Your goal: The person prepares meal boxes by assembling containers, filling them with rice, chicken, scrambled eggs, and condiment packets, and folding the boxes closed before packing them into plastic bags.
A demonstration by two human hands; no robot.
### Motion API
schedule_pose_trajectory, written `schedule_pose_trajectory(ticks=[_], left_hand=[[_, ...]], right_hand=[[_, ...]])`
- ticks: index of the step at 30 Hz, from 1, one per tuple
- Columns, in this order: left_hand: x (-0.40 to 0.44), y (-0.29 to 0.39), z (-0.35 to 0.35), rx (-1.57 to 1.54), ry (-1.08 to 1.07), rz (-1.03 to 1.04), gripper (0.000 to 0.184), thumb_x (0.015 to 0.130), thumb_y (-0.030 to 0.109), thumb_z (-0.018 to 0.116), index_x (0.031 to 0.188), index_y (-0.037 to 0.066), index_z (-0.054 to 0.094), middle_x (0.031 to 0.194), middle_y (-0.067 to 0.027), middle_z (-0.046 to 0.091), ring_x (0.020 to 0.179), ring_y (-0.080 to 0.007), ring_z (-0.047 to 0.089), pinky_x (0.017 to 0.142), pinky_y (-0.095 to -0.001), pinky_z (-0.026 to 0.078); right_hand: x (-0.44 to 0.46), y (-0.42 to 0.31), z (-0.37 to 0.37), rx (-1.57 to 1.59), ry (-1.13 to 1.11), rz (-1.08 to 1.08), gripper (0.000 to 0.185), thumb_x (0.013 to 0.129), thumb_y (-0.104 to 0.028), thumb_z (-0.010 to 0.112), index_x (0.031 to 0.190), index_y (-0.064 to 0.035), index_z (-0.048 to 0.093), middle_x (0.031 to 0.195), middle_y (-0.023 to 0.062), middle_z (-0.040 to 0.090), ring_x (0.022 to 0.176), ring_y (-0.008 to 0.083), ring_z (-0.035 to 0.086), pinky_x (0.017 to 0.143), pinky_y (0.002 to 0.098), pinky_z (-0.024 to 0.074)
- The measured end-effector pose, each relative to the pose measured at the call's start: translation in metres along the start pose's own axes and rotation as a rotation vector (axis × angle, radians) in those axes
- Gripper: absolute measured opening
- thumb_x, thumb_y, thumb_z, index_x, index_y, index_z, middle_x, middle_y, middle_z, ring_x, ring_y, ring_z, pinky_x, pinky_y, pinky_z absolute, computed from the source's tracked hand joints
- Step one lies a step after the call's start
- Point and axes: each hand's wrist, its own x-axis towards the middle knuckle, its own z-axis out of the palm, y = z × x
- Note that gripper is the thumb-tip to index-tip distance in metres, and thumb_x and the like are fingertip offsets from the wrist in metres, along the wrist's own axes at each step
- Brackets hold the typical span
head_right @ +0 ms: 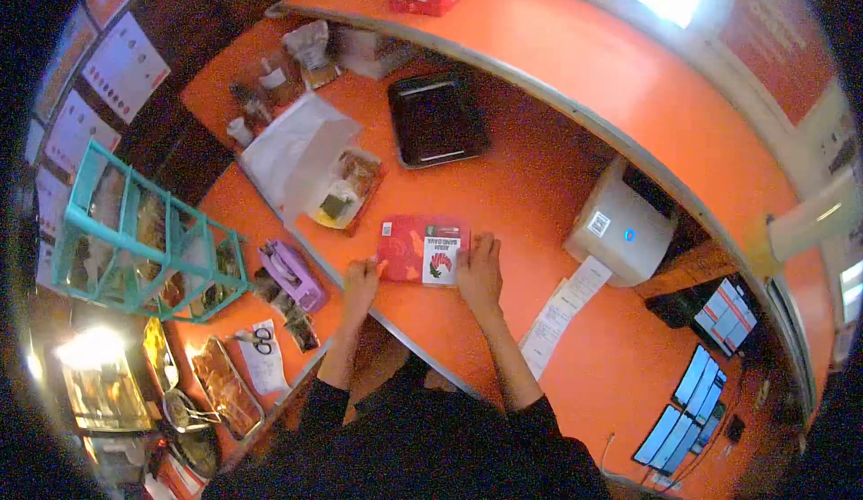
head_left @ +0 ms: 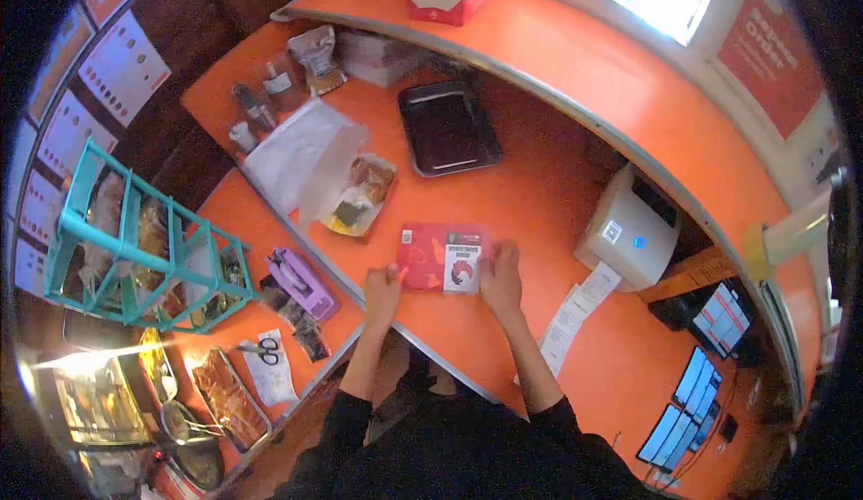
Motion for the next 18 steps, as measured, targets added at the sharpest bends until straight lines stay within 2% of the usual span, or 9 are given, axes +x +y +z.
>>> schedule_pose_trajectory(ticks=[2,4,5,7,8,10,13,16,18], left_hand=[[0.004,-0.001,-0.001,-0.009,-0.124,-0.070,0.030,0.093,0.023,0.048,0.099,-0.003,0.062,0.087,-0.0254,0.058,0.084,-0.0389,0.057,0.076,-0.0472,0.043],[0.012,-0.014,0.014,-0.294,0.140,0.128,0.032,0.093,0.024,0.049,0.111,-0.001,0.058,0.098,-0.0251,0.059,0.096,-0.0379,0.055,0.083,-0.0478,0.042],[0.020,-0.013,0.019,-0.293,0.141,0.131,0.032,0.093,0.024,0.049,0.111,-0.001,0.058,0.098,-0.0251,0.059,0.096,-0.0379,0.055,0.083,-0.0478,0.042],[0.042,0.000,0.024,-0.142,0.423,0.330,0.033,0.093,0.022,0.049,0.118,0.002,0.054,0.104,-0.0217,0.059,0.101,-0.0355,0.053,0.090,-0.0447,0.040],[0.044,0.011,0.022,-0.141,0.433,0.331,0.033,0.093,0.022,0.049,0.118,0.002,0.054,0.104,-0.0217,0.059,0.101,-0.0355,0.053,0.090,-0.0447,0.040],[0.043,0.032,0.013,-0.516,0.218,0.178,0.029,0.092,0.022,0.049,0.114,0.003,0.055,0.109,-0.0193,0.057,0.104,-0.0329,0.051,0.092,-0.0436,0.037],[0.050,0.021,0.017,-0.312,0.265,0.258,0.026,0.092,0.022,0.049,0.108,0.003,0.057,0.105,-0.0183,0.056,0.103,-0.0312,0.049,0.092,-0.0392,0.036],[0.054,0.009,0.030,-0.136,0.292,0.182,0.024,0.092,0.021,0.050,0.103,0.002,0.060,0.100,-0.0161,0.056,0.105,-0.0296,0.048,0.091,-0.0379,0.036],[0.061,-0.002,0.041,-0.083,0.324,0.118,0.022,0.091,0.020,0.052,0.101,0.002,0.061,0.098,-0.0143,0.057,0.106,-0.0283,0.048,0.092,-0.0373,0.036]], right_hand=[[0.016,0.001,0.005,0.055,0.079,-0.119,0.030,0.087,-0.018,0.050,0.112,-0.0023,0.042,0.101,0.0214,0.052,0.098,0.0405,0.052,0.081,0.0473,0.0447],[0.024,-0.001,0.012,0.111,0.151,-0.248,0.033,0.086,-0.016,0.051,0.116,-0.0035,0.043,0.104,0.0198,0.052,0.099,0.0383,0.052,0.083,0.0452,0.0449],[0.026,-0.004,0.018,0.192,0.132,-0.179,0.032,0.086,-0.016,0.051,0.115,-0.0044,0.046,0.103,0.0187,0.053,0.097,0.0365,0.053,0.083,0.0441,0.0446],[0.030,-0.006,0.024,0.278,0.112,-0.121,0.030,0.086,-0.015,0.052,0.114,-0.0054,0.049,0.103,0.0176,0.054,0.096,0.0347,0.054,0.083,0.0430,0.0442],[0.029,-0.004,0.024,0.296,0.087,-0.083,0.026,0.087,-0.016,0.052,0.110,-0.0053,0.052,0.102,0.0165,0.054,0.096,0.0327,0.054,0.082,0.0415,0.0440],[0.031,-0.006,0.025,0.318,0.054,-0.049,0.022,0.087,-0.017,0.052,0.106,-0.0052,0.055,0.101,0.0154,0.055,0.095,0.0306,0.054,0.082,0.0400,0.0438],[0.033,-0.008,0.024,0.521,0.073,-0.024,0.018,0.088,-0.020,0.054,0.095,-0.0031,0.056,0.093,0.0137,0.053,0.086,0.0277,0.053,0.076,0.0364,0.0424],[0.035,0.015,0.045,0.315,0.043,0.013,0.017,0.088,-0.020,0.056,0.088,-0.0027,0.053,0.085,0.0113,0.049,0.076,0.0251,0.048,0.070,0.0349,0.0404],[0.037,0.023,0.058,0.250,0.234,-0.060,0.018,0.087,-0.019,0.058,0.084,-0.0032,0.050,0.080,0.0100,0.044,0.070,0.0244,0.042,0.067,0.0355,0.0388]])
